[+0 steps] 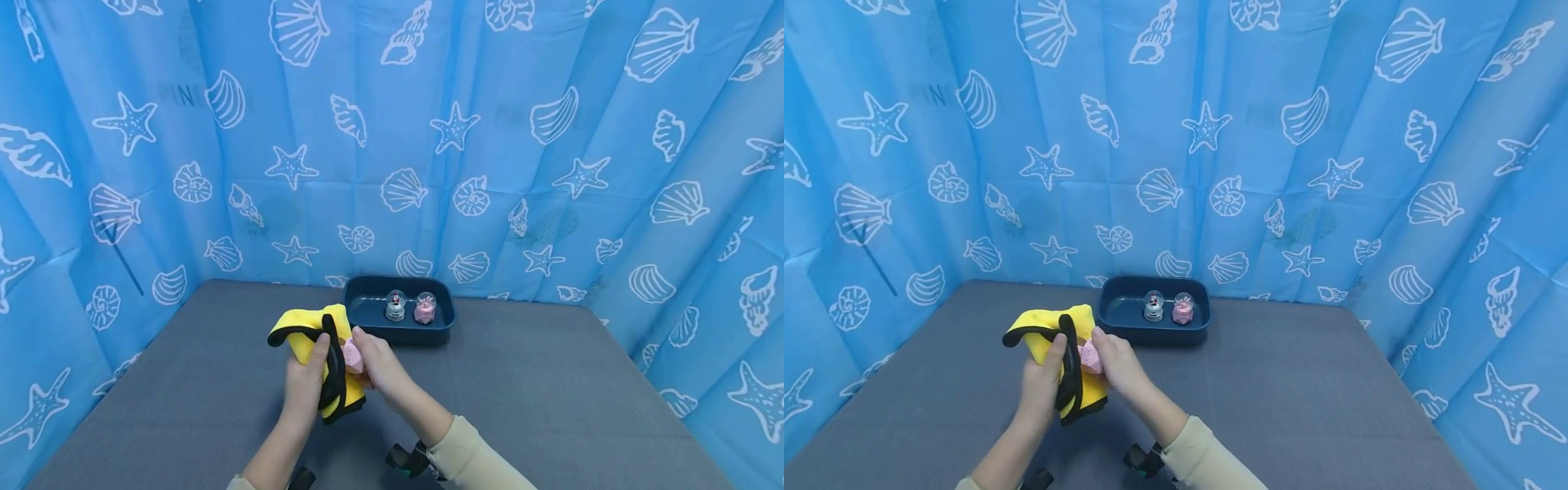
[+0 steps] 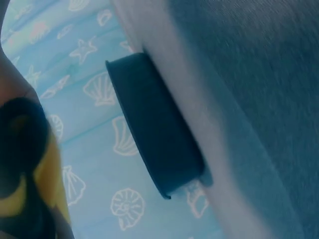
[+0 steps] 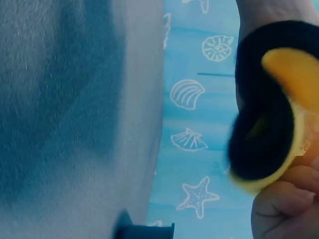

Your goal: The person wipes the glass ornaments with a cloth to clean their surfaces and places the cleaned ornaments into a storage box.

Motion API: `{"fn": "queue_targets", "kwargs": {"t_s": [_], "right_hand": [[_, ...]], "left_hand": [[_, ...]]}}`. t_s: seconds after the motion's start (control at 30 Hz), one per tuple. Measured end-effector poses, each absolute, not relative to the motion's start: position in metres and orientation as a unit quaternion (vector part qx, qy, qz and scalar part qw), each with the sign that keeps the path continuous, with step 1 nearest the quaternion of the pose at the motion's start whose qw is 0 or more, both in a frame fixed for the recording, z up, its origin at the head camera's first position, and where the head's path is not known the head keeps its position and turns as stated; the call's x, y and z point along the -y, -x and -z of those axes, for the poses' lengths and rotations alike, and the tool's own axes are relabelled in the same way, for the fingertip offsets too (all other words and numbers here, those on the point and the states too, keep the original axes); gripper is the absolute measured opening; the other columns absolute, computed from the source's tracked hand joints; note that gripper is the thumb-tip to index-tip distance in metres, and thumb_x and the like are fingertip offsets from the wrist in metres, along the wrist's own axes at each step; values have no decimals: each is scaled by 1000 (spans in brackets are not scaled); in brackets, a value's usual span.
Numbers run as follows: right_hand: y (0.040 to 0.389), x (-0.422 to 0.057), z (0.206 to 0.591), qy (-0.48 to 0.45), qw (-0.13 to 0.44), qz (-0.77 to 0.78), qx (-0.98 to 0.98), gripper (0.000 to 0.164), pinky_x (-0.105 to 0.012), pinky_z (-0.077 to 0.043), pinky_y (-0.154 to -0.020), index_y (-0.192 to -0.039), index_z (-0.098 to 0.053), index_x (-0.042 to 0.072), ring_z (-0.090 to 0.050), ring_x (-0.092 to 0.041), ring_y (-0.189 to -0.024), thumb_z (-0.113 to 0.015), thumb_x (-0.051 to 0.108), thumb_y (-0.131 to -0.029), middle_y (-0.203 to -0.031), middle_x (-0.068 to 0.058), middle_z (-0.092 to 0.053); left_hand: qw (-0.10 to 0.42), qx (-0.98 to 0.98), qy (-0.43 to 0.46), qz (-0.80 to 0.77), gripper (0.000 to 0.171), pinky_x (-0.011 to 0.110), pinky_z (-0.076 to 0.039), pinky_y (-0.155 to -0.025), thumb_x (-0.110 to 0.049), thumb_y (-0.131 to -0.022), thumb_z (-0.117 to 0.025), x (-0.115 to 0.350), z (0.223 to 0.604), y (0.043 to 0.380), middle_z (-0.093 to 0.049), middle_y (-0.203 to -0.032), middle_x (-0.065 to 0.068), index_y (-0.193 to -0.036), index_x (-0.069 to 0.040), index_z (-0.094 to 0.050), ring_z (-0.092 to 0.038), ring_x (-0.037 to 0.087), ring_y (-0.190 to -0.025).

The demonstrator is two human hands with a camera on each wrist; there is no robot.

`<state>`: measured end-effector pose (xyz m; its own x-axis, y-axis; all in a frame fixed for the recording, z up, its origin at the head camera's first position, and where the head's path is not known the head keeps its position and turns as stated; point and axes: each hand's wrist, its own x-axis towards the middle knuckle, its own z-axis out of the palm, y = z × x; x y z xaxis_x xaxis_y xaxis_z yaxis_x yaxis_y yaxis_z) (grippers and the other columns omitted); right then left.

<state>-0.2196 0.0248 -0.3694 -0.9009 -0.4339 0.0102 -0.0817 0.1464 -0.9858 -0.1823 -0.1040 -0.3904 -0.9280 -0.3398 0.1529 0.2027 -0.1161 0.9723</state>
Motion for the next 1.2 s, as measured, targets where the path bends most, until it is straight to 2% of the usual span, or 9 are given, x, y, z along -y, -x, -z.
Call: {"fn": "queue_targets", "kwargs": {"t_s": [0.1,0.23,0.43,0.5,0.6,0.77,0.97,1.1,1.2], "right_hand": [[218,-25,369,138,171,647,-730,54,-20,-33,-46,-84,-58,7,-40,-13,-48,-32,50,-103,-57,0,-45],[217,-24,367,114,188,658,-720,55,-20,-34,-45,-79,-59,9,-40,-12,-47,-32,52,-102,-56,1,-45],[213,-19,369,110,182,658,-722,55,-20,-36,-45,-75,-56,11,-41,-12,-46,-33,54,-101,-56,1,-46],[212,-17,370,115,173,657,-725,56,-20,-36,-44,-74,-54,10,-41,-12,-46,-34,55,-100,-56,0,-45],[210,-15,372,127,147,650,-735,57,-20,-38,-46,-80,-56,7,-45,-12,-49,-36,56,-100,-59,-1,-48],[210,-13,375,157,102,634,-750,50,-21,-41,-51,-85,-55,2,-48,-12,-54,-38,45,-103,-63,-1,-48],[211,-12,382,210,41,584,-783,33,-21,-44,-57,-89,-55,0,-50,-12,-63,-45,30,-102,-72,-2,-50],[212,-15,384,252,3,530,-810,28,-20,-48,-59,-99,-55,0,-54,-11,-68,-50,28,-98,-81,-4,-57],[214,-18,383,287,-5,491,-822,30,-20,-50,-64,-107,-53,0,-55,-12,-75,-52,28,-98,-90,-5,-58]], "left_hand": [[176,671,-25,720,46,23,-51,-80,-21,-95,-63,104,390,181,-56,-109,14,-128,0,-39,-58,16,-90],[177,686,-12,706,51,24,-51,-81,-18,-90,-70,103,390,181,-56,-109,14,-127,-2,-39,-58,19,-91],[196,652,-17,732,44,24,-51,-83,-21,-95,-64,102,393,183,-56,-112,13,-128,-3,-41,-59,19,-94],[196,640,-28,743,44,24,-51,-84,-25,-97,-61,102,392,183,-55,-115,13,-130,-3,-41,-58,18,-97],[185,629,-52,754,48,25,-50,-85,-32,-98,-58,102,391,182,-53,-119,13,-132,-5,-39,-57,19,-100],[156,603,-94,776,56,26,-49,-86,-43,-98,-54,104,390,182,-51,-123,13,-136,-6,-35,-55,21,-102],[120,540,-139,822,67,23,-51,-80,-56,-94,-53,107,391,185,-52,-112,8,-134,-5,-35,-57,14,-92],[108,527,-159,828,70,19,-50,-76,-59,-92,-53,109,391,184,-54,-102,2,-130,-3,-37,-57,9,-85],[94,523,-168,830,72,19,-50,-75,-61,-89,-56,112,390,183,-55,-96,-1,-129,-3,-38,-57,7,-84]]}}
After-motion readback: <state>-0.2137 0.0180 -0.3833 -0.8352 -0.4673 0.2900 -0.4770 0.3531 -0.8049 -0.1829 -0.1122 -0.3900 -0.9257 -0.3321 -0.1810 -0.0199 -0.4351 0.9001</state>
